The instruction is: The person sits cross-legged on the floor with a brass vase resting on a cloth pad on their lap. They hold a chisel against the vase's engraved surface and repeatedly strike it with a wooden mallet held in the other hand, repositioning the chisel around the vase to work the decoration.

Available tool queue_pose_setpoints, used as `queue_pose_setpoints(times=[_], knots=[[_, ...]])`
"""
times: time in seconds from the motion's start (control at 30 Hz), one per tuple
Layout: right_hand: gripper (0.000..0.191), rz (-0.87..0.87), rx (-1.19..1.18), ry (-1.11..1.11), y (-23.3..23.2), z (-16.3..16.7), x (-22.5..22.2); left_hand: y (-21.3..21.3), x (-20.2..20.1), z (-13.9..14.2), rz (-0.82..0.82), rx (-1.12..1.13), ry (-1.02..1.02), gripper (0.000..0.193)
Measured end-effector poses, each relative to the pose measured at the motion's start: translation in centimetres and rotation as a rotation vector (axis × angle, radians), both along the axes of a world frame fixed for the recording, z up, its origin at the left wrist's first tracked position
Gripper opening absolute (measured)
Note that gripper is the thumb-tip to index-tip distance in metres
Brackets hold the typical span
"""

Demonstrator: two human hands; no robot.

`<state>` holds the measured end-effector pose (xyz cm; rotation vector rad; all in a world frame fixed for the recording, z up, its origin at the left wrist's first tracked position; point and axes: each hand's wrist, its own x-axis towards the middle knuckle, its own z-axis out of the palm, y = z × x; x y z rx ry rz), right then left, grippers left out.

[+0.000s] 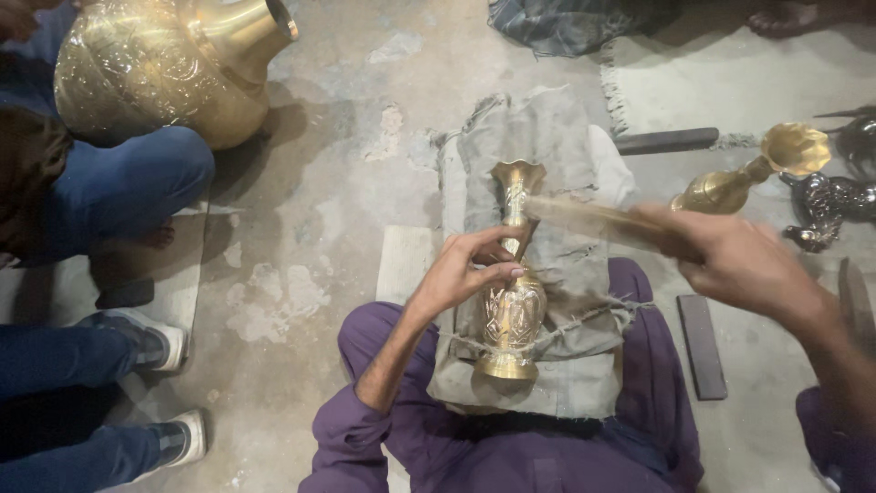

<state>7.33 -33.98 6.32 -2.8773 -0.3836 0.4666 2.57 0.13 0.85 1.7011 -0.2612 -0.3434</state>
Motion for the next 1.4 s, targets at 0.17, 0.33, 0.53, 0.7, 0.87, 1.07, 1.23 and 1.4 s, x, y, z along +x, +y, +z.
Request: queue_pose_setpoints(times=[0.17,0.33,0.53,0.7,0.87,1.07,1.23,1.4], knots=[[0.08,-0.045,0.243,-0.003,-0.6,-0.2,1.3,-0.2,-0.2,0.1,0.035,-0.006,-0.026,0.05],[0.072,0.136,-0.405,-0.041,-0.5,-0.1,2.1,-0.4,-0.1,-0.4,0.058,-0.036,-0.004,0.051],[0.077,0.159,-0.461,0.053,-0.1,0.9,2.3,-0.5,-0.5,-1.0,0.084,0.017,-0.06,0.053],[0.081,0.046,0.24,-0.136,-0.1,0.5,2.3,-0.6,-0.7,-1.1,0.127,0.04,-0.121,0.053],[0.068,0.135,-0.313,-0.084,-0.2,0.3,2.9,-0.8,-0.4,-1.3,0.122,0.025,-0.067,0.052],[0.07,0.182,0.02,-0.022,0.0,0.8,3.4,-0.9,-0.7,-1.4,0.113,-0.069,-0.051,0.05],[0.076,-0.066,0.274,-0.009,0.2,0.5,3.7,-1.0,-0.6,-1.5,0.134,-0.058,-0.066,0.048],[0.074,0.199,-0.289,-0.133,-0.3,0.0,4.4,-1.2,-0.4,-1.7,0.14,0.006,-0.005,0.051]])
